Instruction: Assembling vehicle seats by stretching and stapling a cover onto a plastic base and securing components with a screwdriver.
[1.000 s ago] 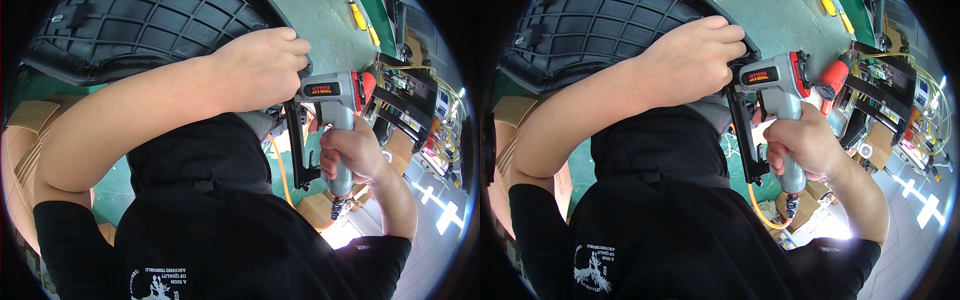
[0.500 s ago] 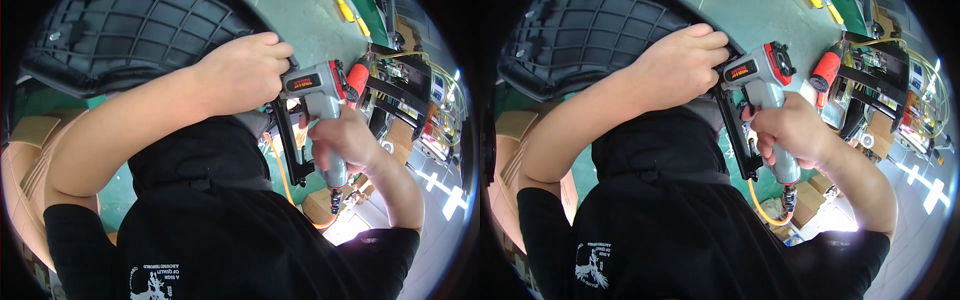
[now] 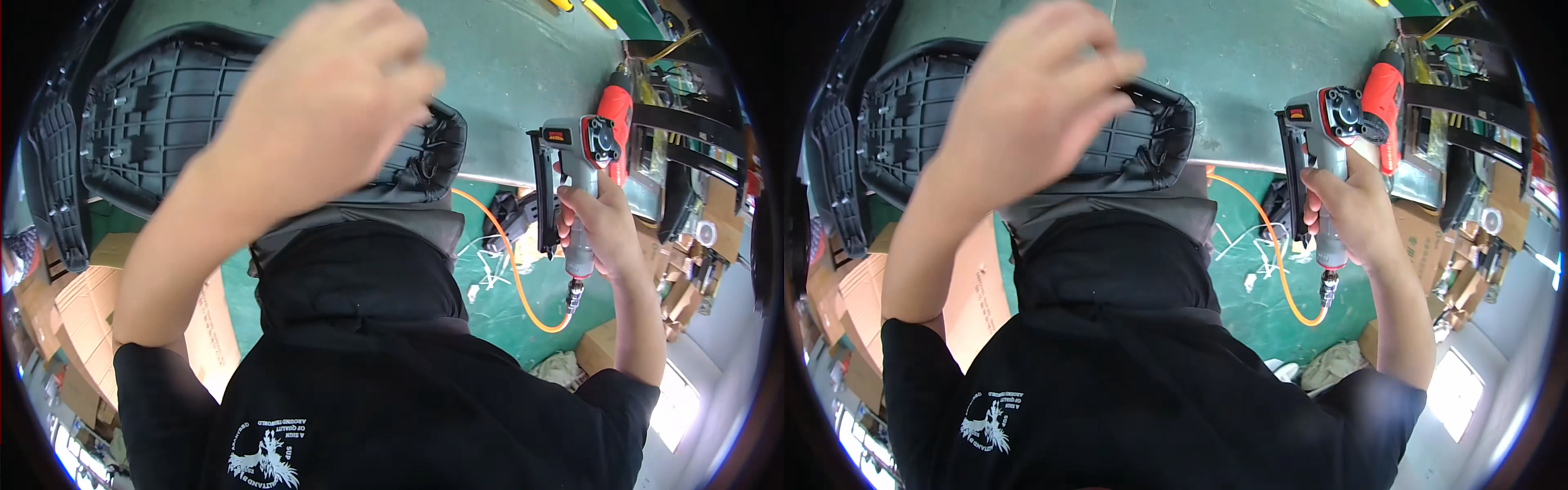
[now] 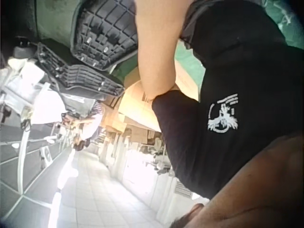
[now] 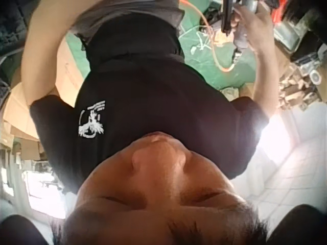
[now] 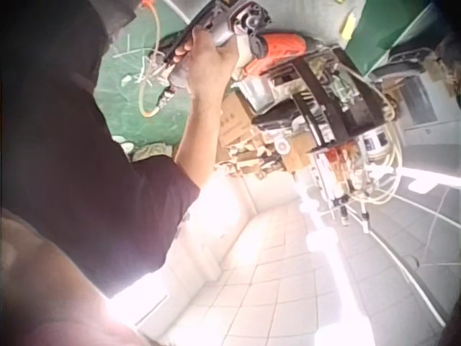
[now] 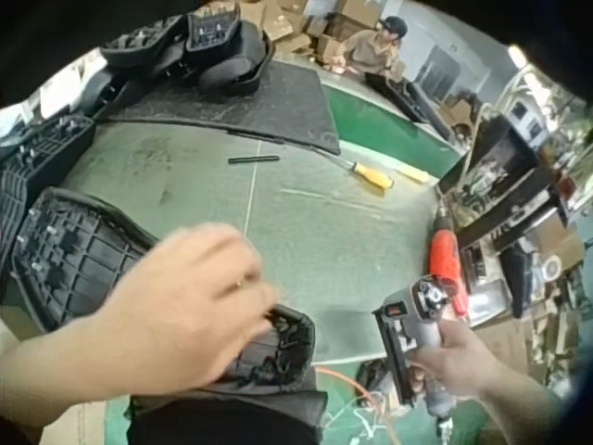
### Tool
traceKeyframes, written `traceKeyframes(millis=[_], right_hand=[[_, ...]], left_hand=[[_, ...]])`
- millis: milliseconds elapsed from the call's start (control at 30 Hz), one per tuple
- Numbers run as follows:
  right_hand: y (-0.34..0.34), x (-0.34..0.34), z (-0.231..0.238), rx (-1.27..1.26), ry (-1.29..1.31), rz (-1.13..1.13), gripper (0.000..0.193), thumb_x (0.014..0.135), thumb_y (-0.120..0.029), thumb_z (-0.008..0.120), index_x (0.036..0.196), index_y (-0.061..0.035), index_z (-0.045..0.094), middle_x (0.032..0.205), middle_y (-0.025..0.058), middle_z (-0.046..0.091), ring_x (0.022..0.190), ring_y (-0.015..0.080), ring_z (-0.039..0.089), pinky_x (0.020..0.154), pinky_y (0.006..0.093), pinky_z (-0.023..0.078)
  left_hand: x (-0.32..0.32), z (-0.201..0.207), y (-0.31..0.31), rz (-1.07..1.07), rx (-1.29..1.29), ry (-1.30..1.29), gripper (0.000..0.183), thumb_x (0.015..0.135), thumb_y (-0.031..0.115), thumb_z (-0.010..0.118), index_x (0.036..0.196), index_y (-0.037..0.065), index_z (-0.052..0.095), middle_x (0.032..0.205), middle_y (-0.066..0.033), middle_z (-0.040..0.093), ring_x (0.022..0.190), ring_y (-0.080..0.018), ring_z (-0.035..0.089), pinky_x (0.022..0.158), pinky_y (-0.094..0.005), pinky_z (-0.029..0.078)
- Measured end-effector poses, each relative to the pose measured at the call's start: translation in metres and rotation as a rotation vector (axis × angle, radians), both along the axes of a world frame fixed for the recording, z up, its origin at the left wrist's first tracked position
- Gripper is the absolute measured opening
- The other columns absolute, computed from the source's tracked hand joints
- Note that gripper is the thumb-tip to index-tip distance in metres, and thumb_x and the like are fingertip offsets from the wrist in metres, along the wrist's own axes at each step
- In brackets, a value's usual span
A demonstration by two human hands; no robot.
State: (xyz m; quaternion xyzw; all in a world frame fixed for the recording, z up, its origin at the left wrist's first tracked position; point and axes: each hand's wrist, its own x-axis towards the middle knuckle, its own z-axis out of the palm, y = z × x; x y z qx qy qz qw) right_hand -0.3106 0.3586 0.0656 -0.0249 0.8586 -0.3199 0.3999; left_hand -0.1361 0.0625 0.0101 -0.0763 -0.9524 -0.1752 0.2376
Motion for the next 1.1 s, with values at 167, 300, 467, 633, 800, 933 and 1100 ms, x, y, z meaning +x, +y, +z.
traceKeyframes(millis=[167,300,467,633,800,933,1100], right_hand=[[-0.008,-0.021,-0.021,-0.123,-0.150,0.018,0.032,0.098,-0.011,0.064,0.128,0.0001,0.060,0.076,0.0052,0.061,0.062,0.0178,0.065,0.055,0.0345,0.052],[0.008,-0.028,-0.038,-0.170,-0.189,0.007,0.048,0.097,-0.009,0.063,0.142,0.0037,0.058,0.076,0.0068,0.063,0.065,0.0182,0.067,0.058,0.0352,0.055],[0.013,-0.020,-0.055,-0.276,-0.088,-0.016,0.041,0.097,-0.005,0.063,0.136,0.0067,0.061,0.076,0.0069,0.065,0.063,0.0156,0.064,0.058,0.0331,0.052],[0.001,-0.009,-0.043,-0.217,-0.039,-0.049,0.014,0.100,-0.008,0.067,0.110,0.0023,0.067,0.068,0.0036,0.062,0.057,0.0124,0.058,0.053,0.0316,0.047],[-0.043,0.008,-0.014,-0.239,-0.060,0.135,0.017,0.100,-0.016,0.071,0.090,-0.0017,0.069,0.061,0.0015,0.062,0.056,0.0096,0.058,0.052,0.0316,0.045],[-0.074,0.003,-0.027,-0.156,0.066,0.284,0.027,0.090,-0.017,0.072,0.108,0.0033,0.074,0.064,0.0039,0.064,0.058,0.0120,0.061,0.057,0.0350,0.051],[-0.108,0.001,-0.026,-0.196,-0.007,0.251,0.034,0.091,-0.011,0.065,0.121,0.0045,0.071,0.064,0.0052,0.063,0.056,0.0126,0.060,0.054,0.0339,0.048]], left_hand=[[-0.027,0.011,-0.055,0.144,-0.176,-0.281,0.040,0.091,0.020,0.082,0.128,0.006,0.073,0.126,-0.0186,0.073,0.108,-0.0402,0.069,0.092,-0.0476,0.055],[-0.046,0.013,-0.065,-0.009,-0.303,-0.837,0.024,0.099,0.026,0.074,0.108,0.004,0.070,0.101,-0.0151,0.074,0.086,-0.0407,0.070,0.076,-0.0505,0.056],[-0.045,0.036,-0.067,0.048,-0.557,-0.258,0.026,0.099,0.025,0.073,0.087,0.006,0.060,0.082,-0.0113,0.060,0.075,-0.0330,0.068,0.066,-0.0439,0.055],[-0.059,0.051,-0.063,0.072,-0.649,-0.396,0.023,0.093,0.022,0.077,0.091,0.005,0.061,0.088,-0.0101,0.063,0.080,-0.0332,0.069,0.070,-0.0449,0.056],[-0.069,0.021,-0.095,-0.017,0.042,-0.458,0.041,0.084,0.016,0.073,0.122,0.002,0.065,0.106,-0.0188,0.073,0.099,-0.0393,0.072,0.086,-0.0471,0.056],[-0.077,0.023,-0.103,0.041,0.358,-0.764,0.069,0.080,0.018,0.067,0.147,0.002,0.059,0.119,-0.0284,0.075,0.106,-0.0430,0.073,0.095,-0.0452,0.056],[-0.088,0.041,-0.103,-0.016,0.259,-0.904,0.061,0.093,0.023,0.061,0.145,-0.008,0.057,0.132,-0.0361,0.069,0.122,-0.0482,0.067,0.105,-0.0493,0.052]])
